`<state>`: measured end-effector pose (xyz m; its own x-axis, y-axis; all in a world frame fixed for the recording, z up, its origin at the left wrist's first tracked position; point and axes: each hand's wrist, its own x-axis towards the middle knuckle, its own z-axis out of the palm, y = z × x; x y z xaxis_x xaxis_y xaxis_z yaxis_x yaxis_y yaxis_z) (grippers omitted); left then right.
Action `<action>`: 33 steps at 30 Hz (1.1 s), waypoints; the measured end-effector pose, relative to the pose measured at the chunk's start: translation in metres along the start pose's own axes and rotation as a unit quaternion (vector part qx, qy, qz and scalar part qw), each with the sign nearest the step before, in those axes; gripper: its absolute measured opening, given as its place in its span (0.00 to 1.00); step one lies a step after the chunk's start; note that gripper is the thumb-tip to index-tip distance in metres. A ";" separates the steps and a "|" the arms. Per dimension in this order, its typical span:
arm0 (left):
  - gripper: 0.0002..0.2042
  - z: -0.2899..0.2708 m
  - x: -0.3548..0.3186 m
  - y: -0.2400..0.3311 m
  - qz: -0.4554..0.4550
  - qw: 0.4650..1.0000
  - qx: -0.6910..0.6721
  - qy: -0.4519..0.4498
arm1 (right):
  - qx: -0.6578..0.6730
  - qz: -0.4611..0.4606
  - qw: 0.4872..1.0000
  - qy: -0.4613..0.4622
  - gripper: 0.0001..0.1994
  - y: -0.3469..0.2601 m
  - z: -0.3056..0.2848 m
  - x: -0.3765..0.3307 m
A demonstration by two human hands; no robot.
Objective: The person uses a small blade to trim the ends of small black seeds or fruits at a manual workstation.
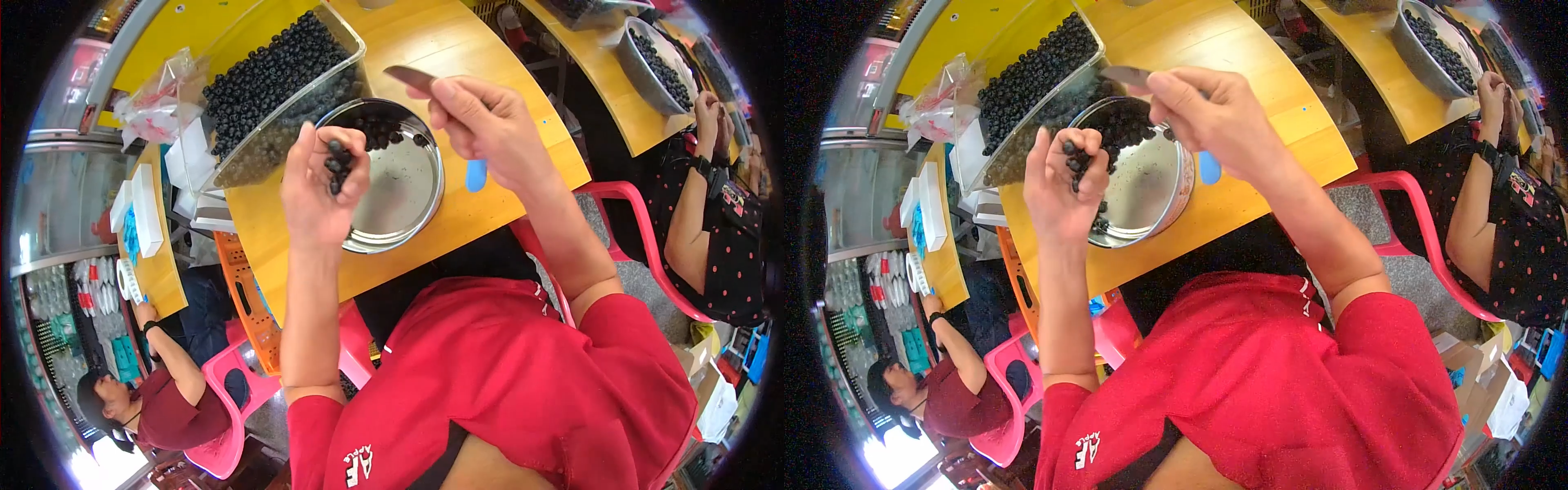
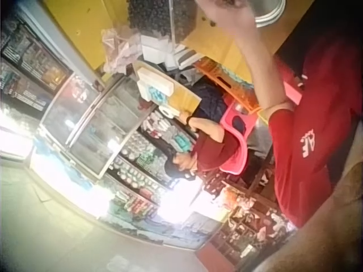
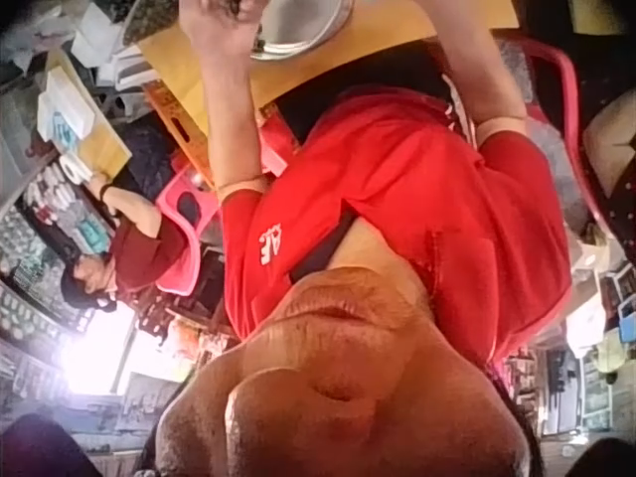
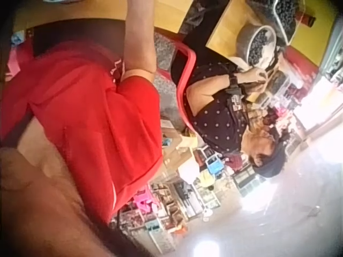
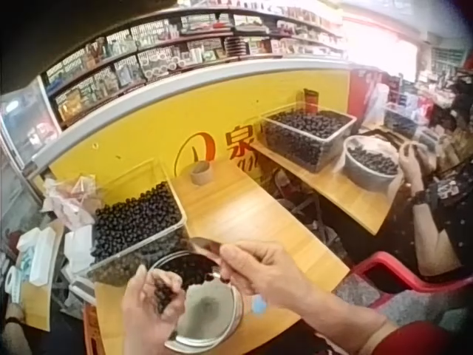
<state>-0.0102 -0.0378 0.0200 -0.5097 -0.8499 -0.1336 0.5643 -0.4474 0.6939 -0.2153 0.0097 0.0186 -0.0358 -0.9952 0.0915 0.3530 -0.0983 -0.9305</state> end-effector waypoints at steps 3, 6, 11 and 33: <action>0.07 -0.007 0.019 0.004 -0.061 0.989 0.135 0.028 | 0.003 -0.025 0.999 0.032 0.14 -0.004 -0.005 0.000; 0.08 0.002 0.035 -0.010 -0.122 0.902 0.413 0.047 | 0.026 -0.015 0.999 0.026 0.13 -0.003 -0.008 -0.003; 0.11 0.006 0.052 -0.034 0.034 0.635 0.768 -0.074 | 0.024 -0.009 0.999 0.023 0.13 -0.002 -0.007 -0.006; 0.12 0.009 -0.007 -0.029 0.057 0.988 0.141 -0.015 | 0.021 0.043 0.998 0.041 0.14 0.004 0.029 -0.007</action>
<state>-0.0290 -0.0167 0.0067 -0.4742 -0.8801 -0.0252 0.4179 -0.2502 0.8734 -0.1870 0.0162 0.0248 -0.0790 -0.9967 -0.0182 0.3970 -0.0147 -0.9177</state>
